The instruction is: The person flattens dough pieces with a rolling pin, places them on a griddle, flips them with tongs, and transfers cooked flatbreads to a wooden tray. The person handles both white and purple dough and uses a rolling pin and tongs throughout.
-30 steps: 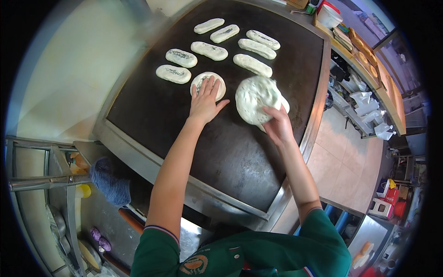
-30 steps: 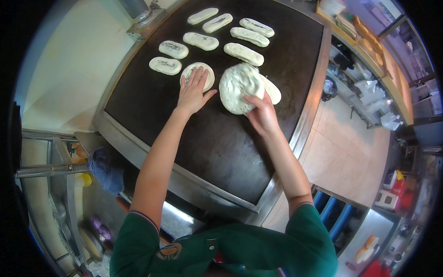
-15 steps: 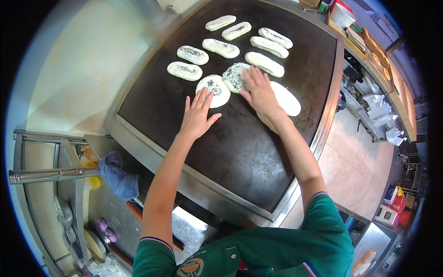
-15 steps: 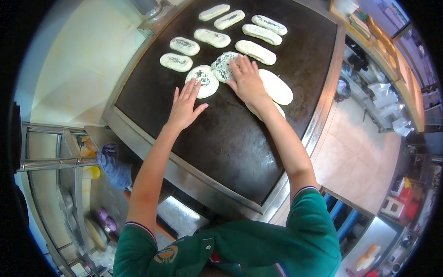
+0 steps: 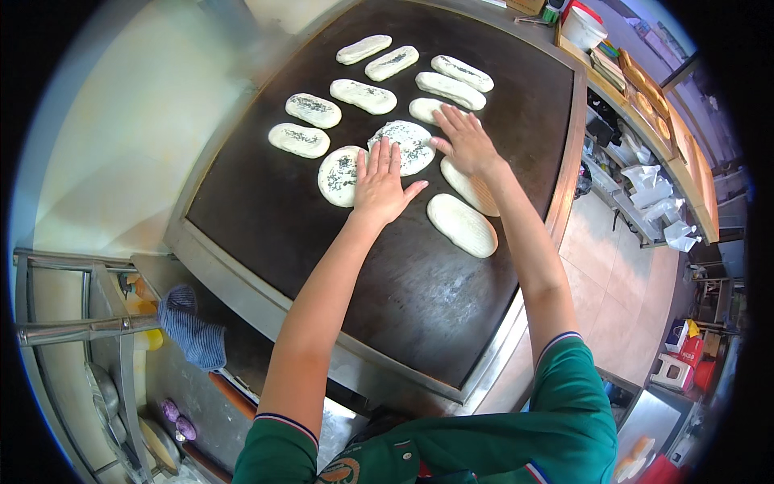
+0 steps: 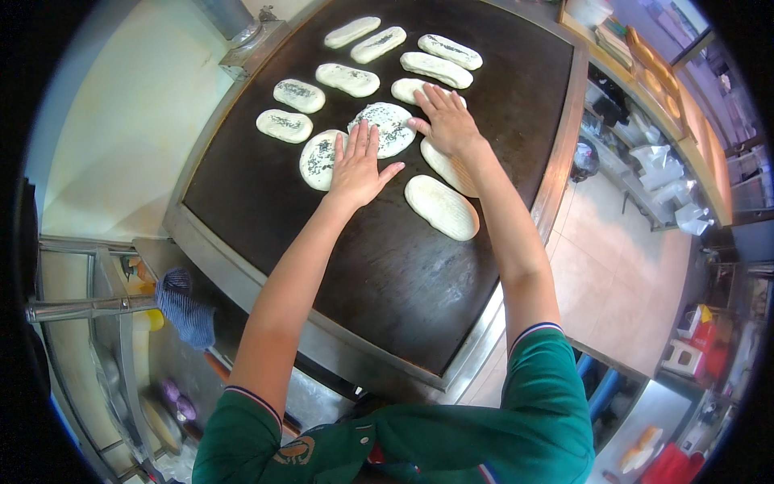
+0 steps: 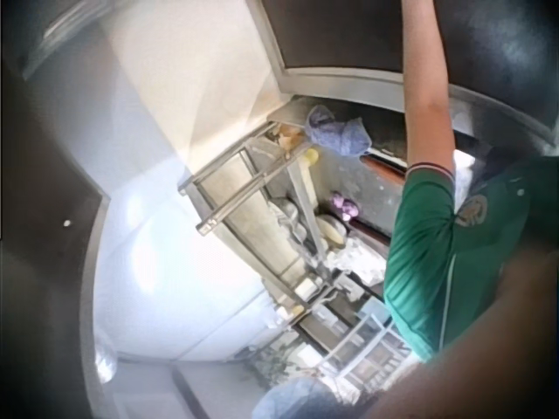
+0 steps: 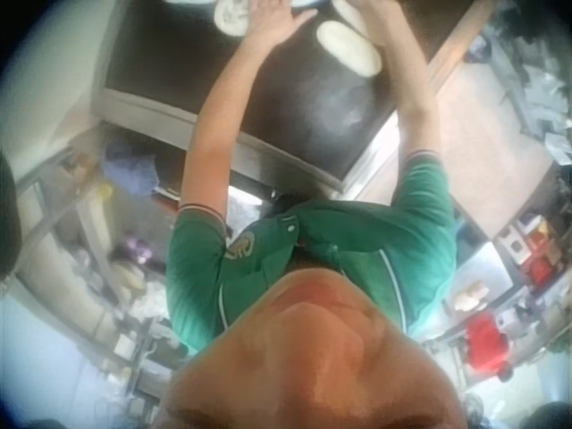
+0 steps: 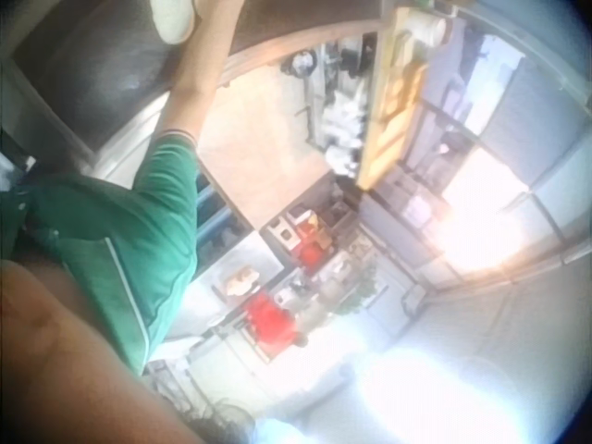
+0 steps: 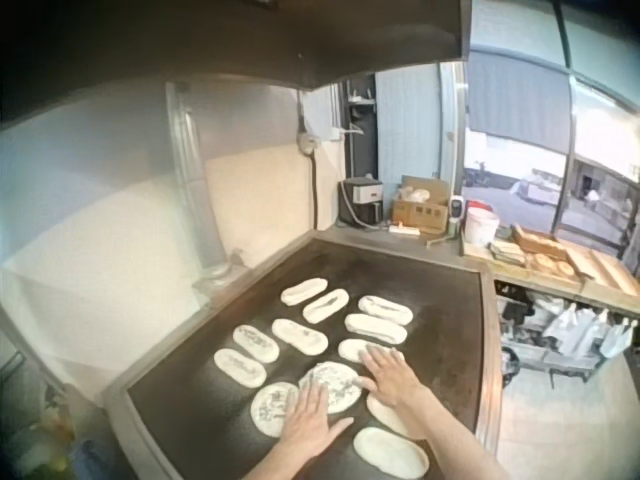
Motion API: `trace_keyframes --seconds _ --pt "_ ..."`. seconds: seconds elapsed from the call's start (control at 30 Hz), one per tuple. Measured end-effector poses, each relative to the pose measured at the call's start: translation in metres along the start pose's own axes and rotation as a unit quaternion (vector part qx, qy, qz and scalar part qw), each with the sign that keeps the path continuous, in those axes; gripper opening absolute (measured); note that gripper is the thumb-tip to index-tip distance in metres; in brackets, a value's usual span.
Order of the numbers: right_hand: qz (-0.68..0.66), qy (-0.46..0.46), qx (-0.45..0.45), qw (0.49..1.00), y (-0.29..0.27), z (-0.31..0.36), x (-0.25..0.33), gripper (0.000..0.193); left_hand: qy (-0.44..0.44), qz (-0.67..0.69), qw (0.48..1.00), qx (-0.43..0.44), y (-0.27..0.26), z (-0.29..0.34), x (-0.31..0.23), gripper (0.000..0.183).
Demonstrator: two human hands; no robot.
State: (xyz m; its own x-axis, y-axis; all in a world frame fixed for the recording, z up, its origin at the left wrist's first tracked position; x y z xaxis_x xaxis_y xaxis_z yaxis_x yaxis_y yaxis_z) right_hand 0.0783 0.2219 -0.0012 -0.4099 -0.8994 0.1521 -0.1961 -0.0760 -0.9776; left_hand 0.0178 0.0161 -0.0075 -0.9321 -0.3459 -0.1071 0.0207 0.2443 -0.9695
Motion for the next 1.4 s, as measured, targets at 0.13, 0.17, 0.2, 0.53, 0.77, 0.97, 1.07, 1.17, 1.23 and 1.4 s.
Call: trace_keyframes --seconds 0.13,0.17,0.2,0.53,0.77,0.97,1.07,1.17,1.23,1.4 --pt "-0.035 0.011 -0.032 0.999 -0.010 -0.004 -0.002 0.063 0.006 0.040 0.999 0.026 0.005 -0.018 0.002 0.085" --pt "-0.044 -0.019 -0.042 0.998 -0.011 0.002 0.007 0.064 -0.001 0.107 0.994 -0.011 0.007 -0.016 0.003 0.084" --pt "-0.055 -0.050 -0.051 0.996 -0.013 0.009 0.023 0.064 -0.014 0.093 0.995 -0.026 0.006 -0.012 0.008 0.082" --pt "-0.056 -0.091 -0.008 0.994 -0.023 0.061 0.109 0.065 0.001 0.060 0.994 -0.086 -0.176 0.250 0.002 0.053" --pt "-0.387 -0.326 0.060 0.860 -0.078 0.231 0.259 0.029 -0.446 -0.124 0.819 -0.339 -0.216 0.578 0.008 0.035" --pt "-0.312 -0.382 0.308 0.813 -0.028 0.414 0.372 0.035 -0.664 -0.065 0.501 -0.552 -0.169 0.823 0.045 0.047" --pt "-0.327 -0.138 0.368 0.860 0.041 0.451 0.388 0.029 -0.724 0.036 0.447 -0.524 -0.145 0.943 0.087 0.061" --pt "-0.357 -0.119 0.315 0.871 0.045 0.453 0.426 0.028 -0.797 0.077 0.455 -0.389 -0.155 0.983 0.150 0.075" --pt "-0.346 -0.138 0.297 0.879 0.050 0.458 0.446 0.032 -0.829 -0.004 0.471 -0.301 -0.158 0.973 0.186 0.076" --pt "-0.242 -0.166 0.259 0.920 0.043 0.488 0.506 0.066 -0.812 -0.072 0.501 -0.290 -0.161 0.941 0.216 0.063"
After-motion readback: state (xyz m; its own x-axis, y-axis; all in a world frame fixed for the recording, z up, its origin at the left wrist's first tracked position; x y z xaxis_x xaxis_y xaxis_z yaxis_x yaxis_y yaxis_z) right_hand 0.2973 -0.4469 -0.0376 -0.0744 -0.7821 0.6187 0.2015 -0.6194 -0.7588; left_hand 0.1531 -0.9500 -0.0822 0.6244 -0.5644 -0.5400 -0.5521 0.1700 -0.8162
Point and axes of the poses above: each hand's wrist, its own z-axis away from the middle knuckle, its own y-axis out of the palm, x = y × z, the point moved 1 cm from there along -z, towards the middle knuckle, and after that the axes turned 13 degrees about y, right-handed, at the moved point
